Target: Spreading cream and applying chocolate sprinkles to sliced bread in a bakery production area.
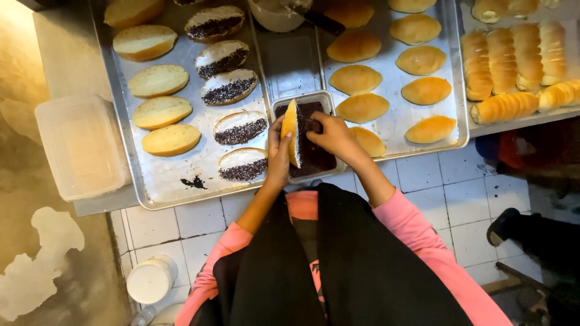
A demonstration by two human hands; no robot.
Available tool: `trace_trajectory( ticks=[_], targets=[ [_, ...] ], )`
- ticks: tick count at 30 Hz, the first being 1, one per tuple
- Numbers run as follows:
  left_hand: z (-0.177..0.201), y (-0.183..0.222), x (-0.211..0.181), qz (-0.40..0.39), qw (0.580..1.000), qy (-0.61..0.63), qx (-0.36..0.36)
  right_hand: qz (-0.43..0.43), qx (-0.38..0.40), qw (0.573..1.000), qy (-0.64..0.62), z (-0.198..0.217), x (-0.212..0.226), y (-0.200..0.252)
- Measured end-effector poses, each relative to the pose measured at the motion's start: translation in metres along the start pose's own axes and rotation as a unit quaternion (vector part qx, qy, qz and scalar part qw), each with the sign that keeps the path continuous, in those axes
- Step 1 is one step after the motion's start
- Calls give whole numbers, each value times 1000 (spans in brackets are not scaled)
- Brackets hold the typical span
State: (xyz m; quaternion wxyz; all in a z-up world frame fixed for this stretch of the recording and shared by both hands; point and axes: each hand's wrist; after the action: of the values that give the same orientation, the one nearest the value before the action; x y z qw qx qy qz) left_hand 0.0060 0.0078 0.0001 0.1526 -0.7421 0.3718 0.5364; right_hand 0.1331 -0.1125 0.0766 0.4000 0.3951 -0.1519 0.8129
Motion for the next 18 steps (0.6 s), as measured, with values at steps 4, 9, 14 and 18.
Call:
trace_trajectory(
  ticks=[4, 9, 14, 18],
  targets=[
    [1, 2, 2, -11, 1000, -6, 5, -41, 2, 997, -70, 9, 16, -7],
    [-1, 5, -2, 4, 1000, -10, 4, -28, -5, 995, -92, 13, 23, -13],
    [-1, 7, -5, -8, 998, -59, 17, 28, -60, 998, -11, 13, 23, -16],
    [-3, 10, -5, -4, 998, -66, 20, 26, -69, 997, -29, 12, 18, -15]
  ],
)
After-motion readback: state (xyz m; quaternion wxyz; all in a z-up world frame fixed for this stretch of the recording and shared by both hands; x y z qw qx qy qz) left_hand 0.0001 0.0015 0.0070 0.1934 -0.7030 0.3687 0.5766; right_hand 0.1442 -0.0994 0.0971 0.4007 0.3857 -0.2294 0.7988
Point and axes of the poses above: each hand's wrist, its own y-axis away from the middle knuckle, its own z-axis out of the back of the hand, x = y × z, and after that the axes turned 10 degrees about -x, right-handed
